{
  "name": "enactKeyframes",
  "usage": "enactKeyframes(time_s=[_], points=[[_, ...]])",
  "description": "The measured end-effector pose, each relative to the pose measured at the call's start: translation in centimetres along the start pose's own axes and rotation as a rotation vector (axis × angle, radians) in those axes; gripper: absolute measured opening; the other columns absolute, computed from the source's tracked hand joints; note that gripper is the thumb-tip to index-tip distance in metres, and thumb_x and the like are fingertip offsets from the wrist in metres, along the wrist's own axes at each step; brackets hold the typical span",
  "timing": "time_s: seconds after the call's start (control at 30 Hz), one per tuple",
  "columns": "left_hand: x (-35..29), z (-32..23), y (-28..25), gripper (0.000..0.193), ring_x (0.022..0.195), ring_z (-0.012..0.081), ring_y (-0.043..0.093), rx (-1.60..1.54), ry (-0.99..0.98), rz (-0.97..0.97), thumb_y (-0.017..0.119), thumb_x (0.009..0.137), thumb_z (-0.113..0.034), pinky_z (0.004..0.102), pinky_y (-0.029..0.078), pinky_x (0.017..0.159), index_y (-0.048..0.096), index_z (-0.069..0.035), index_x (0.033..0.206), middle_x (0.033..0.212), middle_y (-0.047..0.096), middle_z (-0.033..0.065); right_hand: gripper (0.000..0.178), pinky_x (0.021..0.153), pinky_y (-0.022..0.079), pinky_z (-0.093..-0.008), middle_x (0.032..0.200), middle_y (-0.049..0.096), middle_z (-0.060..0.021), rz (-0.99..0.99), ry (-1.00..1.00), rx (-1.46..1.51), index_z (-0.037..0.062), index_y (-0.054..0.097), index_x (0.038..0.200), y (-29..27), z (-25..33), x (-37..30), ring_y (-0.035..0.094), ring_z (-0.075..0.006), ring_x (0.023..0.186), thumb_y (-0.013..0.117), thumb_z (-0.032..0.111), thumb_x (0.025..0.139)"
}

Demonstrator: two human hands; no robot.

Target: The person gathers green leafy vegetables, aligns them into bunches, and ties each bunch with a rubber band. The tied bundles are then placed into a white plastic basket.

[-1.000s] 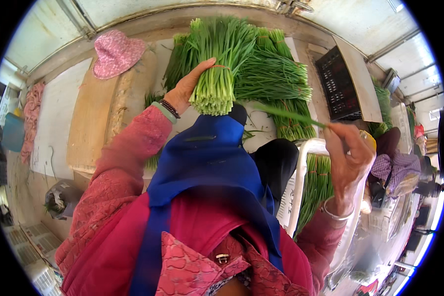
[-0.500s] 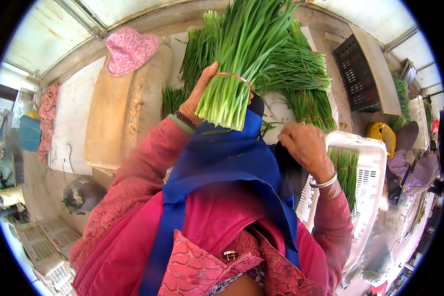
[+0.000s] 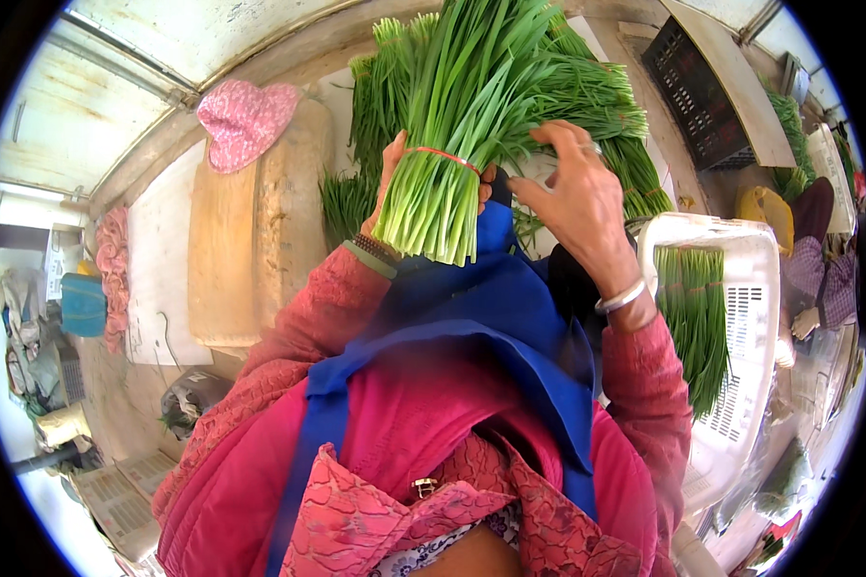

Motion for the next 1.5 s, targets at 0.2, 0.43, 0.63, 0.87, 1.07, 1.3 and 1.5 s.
enactKeyframes(time_s=[0.2, 0.43, 0.63, 0.87, 1.07, 1.3, 1.5], points=[[0.7, 0.0, 0.8, 0.095, 0.106, 0.0365, 0.061, 0.114, 0.063, 0.030, 0.038, 0.083, -0.074, 0.0443, 0.055, 0.087, 0.040, 0.003, 0.139, 0.128, 0.053, 0.0271, 0.020, 0.069, 0.047, -0.0481, 0.083, 0.062, -0.0222, 0.207, -0.021, 0.033, 0.0018, 0.058, 0.094, 2.0, -1.9, 0.5, 0.060, -0.0409, 0.078, 0.060, 0.019, 0.084], [1.8, -2.2, 0.8, 0.090, 0.117, 0.0387, 0.055, 0.126, 0.249, -0.095, 0.046, 0.086, -0.068, 0.0429, 0.052, 0.093, 0.041, 0.007, 0.135, 0.135, 0.045, 0.0327, 0.017, 0.054, 0.047, -0.0511, 0.061, 0.059, -0.0201, 0.363, -0.118, 0.004, 0.0044, 0.056, 0.081, -0.7, 0.8, -3.6, 0.059, -0.0414, 0.060, 0.055, 0.018, 0.091], [0.2, -5.5, -0.7, 0.094, 0.107, 0.0362, 0.060, -0.137, 0.168, 0.023, 0.048, 0.082, -0.068, 0.0465, 0.054, 0.087, 0.039, 0.010, 0.133, 0.128, 0.051, 0.0293, 0.015, 0.058, 0.049, -0.0488, 0.063, 0.061, -0.0175, 0.369, -0.052, -0.097, 0.0053, 0.056, 0.083, -1.9, -0.4, -5.9, 0.063, -0.0375, 0.062, 0.061, 0.019, 0.085], [-2.0, -3.4, 1.5, 0.090, 0.089, 0.0409, 0.065, 0.011, 0.163, 0.022, 0.046, 0.084, -0.067, 0.0469, 0.059, 0.073, 0.042, 0.008, 0.134, 0.115, 0.056, 0.0321, 0.046, 0.069, 0.051, -0.0418, 0.091, 0.070, -0.0173, 0.467, 0.031, -0.182, 0.0023, 0.062, 0.116, -0.6, -2.6, -4.6, 0.067, -0.0318, 0.079, 0.065, 0.035, 0.083], [-0.7, -1.5, 2.3, 0.092, 0.090, 0.0400, 0.064, 0.086, 0.115, 0.155, 0.046, 0.084, -0.069, 0.0450, 0.058, 0.077, 0.039, 0.006, 0.138, 0.112, 0.056, 0.0311, 0.056, 0.070, 0.047, -0.0295, 0.107, 0.066, -0.0076, 0.402, 0.645, 1.138, -0.0003, 0.062, 0.116, 1.9, -1.5, -0.2, 0.061, -0.0177, 0.090, 0.059, 0.050, 0.090], [-0.1, -0.5, 2.6, 0.098, 0.091, 0.0380, 0.066, 0.128, 0.157, 0.049, 0.039, 0.083, -0.074, 0.0434, 0.060, 0.071, 0.034, 0.006, 0.141, 0.123, 0.052, 0.0343, 0.033, 0.060, 0.041, -0.0216, 0.100, 0.067, -0.0051, 0.096, 0.720, 1.405, 0.0028, 0.064, 0.104, 4.2, -2.4, 1.8, 0.060, -0.0148, 0.084, 0.068, 0.032, 0.089], [0.8, -0.9, 2.0, 0.089, 0.114, 0.0355, 0.057, 0.174, 0.339, -0.041, 0.037, 0.087, -0.070, 0.0475, 0.048, 0.098, 0.042, 0.002, 0.138, 0.134, 0.047, 0.0321, 0.016, 0.057, 0.051, -0.0266, 0.097, 0.069, -0.0134, -0.123, 0.448, 1.561, 0.0025, 0.063, 0.082, 3.1, -1.5, -1.6, 0.070, -0.0198, 0.080, 0.067, 0.016, 0.089]])
Point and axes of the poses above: each hand's wrist, its own x-axis towards the middle knuckle, its own y-axis out of the palm, z = x × y, the point moved 2 cm from there along x, towards the middle knuckle
